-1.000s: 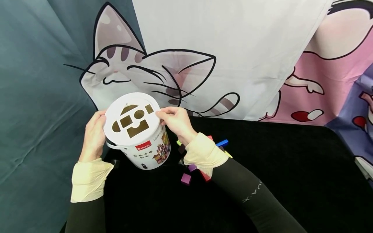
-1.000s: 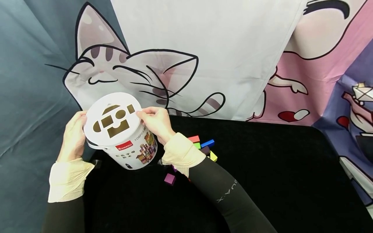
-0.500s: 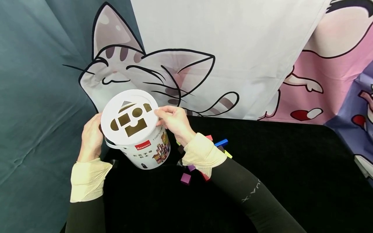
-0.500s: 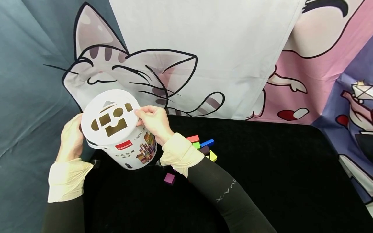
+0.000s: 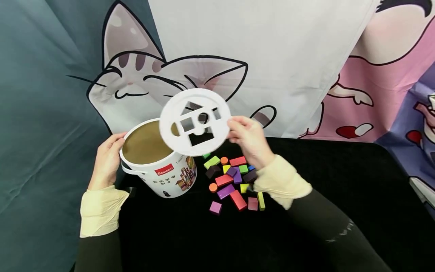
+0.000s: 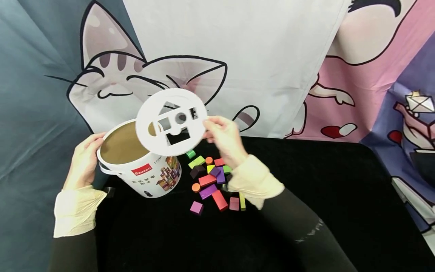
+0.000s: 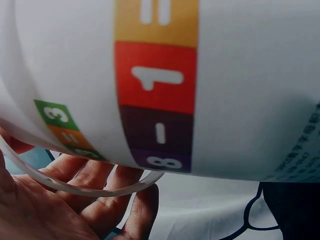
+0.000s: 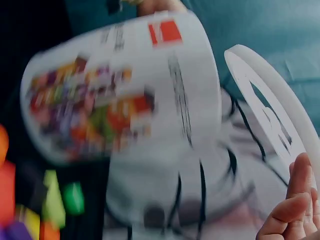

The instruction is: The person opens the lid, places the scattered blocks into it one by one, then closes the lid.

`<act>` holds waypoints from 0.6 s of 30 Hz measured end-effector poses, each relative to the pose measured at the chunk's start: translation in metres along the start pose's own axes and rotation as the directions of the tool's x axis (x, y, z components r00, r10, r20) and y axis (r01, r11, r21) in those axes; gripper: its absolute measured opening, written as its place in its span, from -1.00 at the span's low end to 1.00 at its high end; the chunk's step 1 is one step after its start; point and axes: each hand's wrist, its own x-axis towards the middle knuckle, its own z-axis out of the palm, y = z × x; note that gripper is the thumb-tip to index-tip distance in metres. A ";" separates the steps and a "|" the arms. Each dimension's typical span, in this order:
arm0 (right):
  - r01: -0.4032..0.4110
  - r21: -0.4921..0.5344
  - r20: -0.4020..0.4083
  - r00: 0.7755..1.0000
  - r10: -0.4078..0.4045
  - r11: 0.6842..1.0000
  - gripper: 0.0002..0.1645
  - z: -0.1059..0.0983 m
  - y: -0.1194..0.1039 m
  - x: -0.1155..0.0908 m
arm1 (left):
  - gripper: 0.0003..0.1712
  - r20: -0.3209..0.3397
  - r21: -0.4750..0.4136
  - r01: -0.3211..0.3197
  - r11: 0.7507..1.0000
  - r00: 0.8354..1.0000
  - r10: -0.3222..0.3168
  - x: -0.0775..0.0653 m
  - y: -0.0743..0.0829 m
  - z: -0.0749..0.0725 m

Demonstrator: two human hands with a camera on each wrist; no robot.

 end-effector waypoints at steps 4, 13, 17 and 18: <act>0.060 0.021 -0.096 0.994 -0.058 0.998 -0.81 -0.069 -0.019 -0.014 | -0.62 -0.002 0.007 0.027 1.000 1.000 -0.026 0.002 -0.001 0.004; 0.272 0.096 -0.256 0.936 -0.241 0.957 -0.84 -0.199 -0.051 -0.053 | -0.75 0.027 -0.116 0.037 0.993 0.999 -0.034 0.005 -0.006 0.006; 0.338 0.070 -0.306 0.903 -0.302 0.939 -0.80 -0.244 -0.059 -0.073 | -0.77 0.038 -0.165 0.039 0.985 0.999 -0.033 0.004 -0.007 0.005; 0.353 0.059 -0.324 0.892 -0.316 0.934 -0.79 -0.255 -0.061 -0.078 | -0.77 0.042 -0.179 0.037 0.983 0.999 -0.030 0.004 -0.007 0.006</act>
